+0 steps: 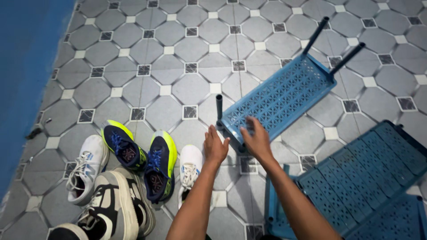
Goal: The person sits on the floor and first moves several pairs of shoes aside. They then disassemble a blue plastic two-tier shoe rack by removing the top shelf and detaching the legs from the base. The person wipes the base with a cloth and places the disassembled parts on the floor.
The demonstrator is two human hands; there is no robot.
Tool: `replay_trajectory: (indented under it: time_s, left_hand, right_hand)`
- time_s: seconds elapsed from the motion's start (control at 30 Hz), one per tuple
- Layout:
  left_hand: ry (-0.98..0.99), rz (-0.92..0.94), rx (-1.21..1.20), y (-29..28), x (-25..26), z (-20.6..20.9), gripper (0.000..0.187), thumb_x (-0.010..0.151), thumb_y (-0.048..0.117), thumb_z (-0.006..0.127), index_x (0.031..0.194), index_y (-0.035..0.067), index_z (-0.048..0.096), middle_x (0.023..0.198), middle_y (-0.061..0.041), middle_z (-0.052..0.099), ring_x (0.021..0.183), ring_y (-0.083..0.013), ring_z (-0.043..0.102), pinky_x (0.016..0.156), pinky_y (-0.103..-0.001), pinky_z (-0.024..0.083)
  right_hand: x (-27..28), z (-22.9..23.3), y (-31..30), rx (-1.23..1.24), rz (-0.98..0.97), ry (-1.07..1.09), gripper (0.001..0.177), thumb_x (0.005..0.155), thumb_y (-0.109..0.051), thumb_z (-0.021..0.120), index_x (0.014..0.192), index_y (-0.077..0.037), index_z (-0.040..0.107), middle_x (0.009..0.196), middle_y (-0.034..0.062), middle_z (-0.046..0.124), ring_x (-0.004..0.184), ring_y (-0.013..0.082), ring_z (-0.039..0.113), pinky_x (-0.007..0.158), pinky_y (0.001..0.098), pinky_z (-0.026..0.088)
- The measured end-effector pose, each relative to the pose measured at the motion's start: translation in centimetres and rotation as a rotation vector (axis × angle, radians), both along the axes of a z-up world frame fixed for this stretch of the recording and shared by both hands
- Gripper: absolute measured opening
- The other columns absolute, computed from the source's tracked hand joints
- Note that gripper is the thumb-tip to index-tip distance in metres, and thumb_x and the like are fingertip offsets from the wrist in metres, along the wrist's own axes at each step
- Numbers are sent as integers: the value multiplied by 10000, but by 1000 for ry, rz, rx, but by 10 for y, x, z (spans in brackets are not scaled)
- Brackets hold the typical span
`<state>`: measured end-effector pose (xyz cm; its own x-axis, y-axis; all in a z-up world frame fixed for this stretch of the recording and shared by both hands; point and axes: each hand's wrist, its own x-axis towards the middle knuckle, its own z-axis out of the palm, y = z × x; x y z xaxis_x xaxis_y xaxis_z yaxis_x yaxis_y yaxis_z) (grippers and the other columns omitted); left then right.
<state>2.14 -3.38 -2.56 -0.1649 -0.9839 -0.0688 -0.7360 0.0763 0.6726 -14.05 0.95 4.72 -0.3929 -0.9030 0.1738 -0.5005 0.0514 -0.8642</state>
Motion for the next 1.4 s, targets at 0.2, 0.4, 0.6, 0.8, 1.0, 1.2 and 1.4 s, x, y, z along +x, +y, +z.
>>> replay_trajectory:
  time_s: [0.2, 0.4, 0.6, 0.8, 1.0, 1.2, 1.4]
  left_hand:
    - [76, 68, 107, -30, -6, -14, 950, 907, 347, 751, 1562, -47, 187, 1449, -328, 445, 1318, -512, 458, 1080, -521, 402]
    - [212, 11, 132, -51, -19, -28, 741, 887, 236, 680, 1524, 40, 356, 1253, -285, 620, 1161, -466, 599, 981, -512, 472]
    - [68, -28, -62, -62, -40, -102, 565, 864, 284, 719, 1317, 49, 476, 1169, -268, 624, 1095, -435, 621, 948, -500, 500]
    - [153, 90, 58, -53, -48, -153, 624, 876, 306, 710, 1396, 91, 439, 1225, -222, 650, 1144, -403, 622, 1025, -514, 419]
    - [268, 126, 196, -50, -45, -128, 771, 840, 271, 723, 1514, 146, 370, 1291, -163, 682, 1217, -350, 630, 1132, -539, 304]
    - [325, 108, 122, -52, -43, -101, 951, 801, 332, 815, 1573, 145, 291, 1370, -167, 649, 1270, -349, 609, 1140, -495, 321]
    - [319, 143, 186, -41, -45, -65, 1004, 807, 385, 817, 1589, 118, 248, 1418, -203, 603, 1279, -378, 607, 1074, -474, 431]
  right_hand:
    - [46, 14, -99, -3, 151, 29, 555, 891, -275, 758, 1323, -4, 539, 1157, 244, 681, 1039, 379, 677, 860, 435, 543]
    - [59, -12, -109, 101, 82, -88, 326, 959, -354, 703, 1037, -48, 623, 927, 163, 722, 837, 297, 710, 752, 409, 537]
    - [68, -41, -108, 15, 4, -199, 331, 958, -358, 685, 971, -35, 616, 801, 135, 689, 722, 233, 653, 688, 388, 535]
    - [68, -75, -131, 142, -101, -149, 527, 1008, -395, 678, 662, -16, 561, 548, 121, 542, 500, 218, 497, 524, 441, 417]
    - [52, -84, -136, 216, 99, -260, 520, 947, -275, 719, 567, -15, 478, 507, 44, 428, 486, 118, 377, 459, 378, 343]
    - [35, -37, -161, 13, 298, -542, 345, 953, -221, 672, 652, -70, 596, 577, -42, 562, 520, 64, 501, 495, 275, 419]
    - [14, 25, -123, 150, 118, -329, 275, 976, -287, 690, 921, -56, 550, 627, -18, 533, 512, 86, 515, 456, 292, 424]
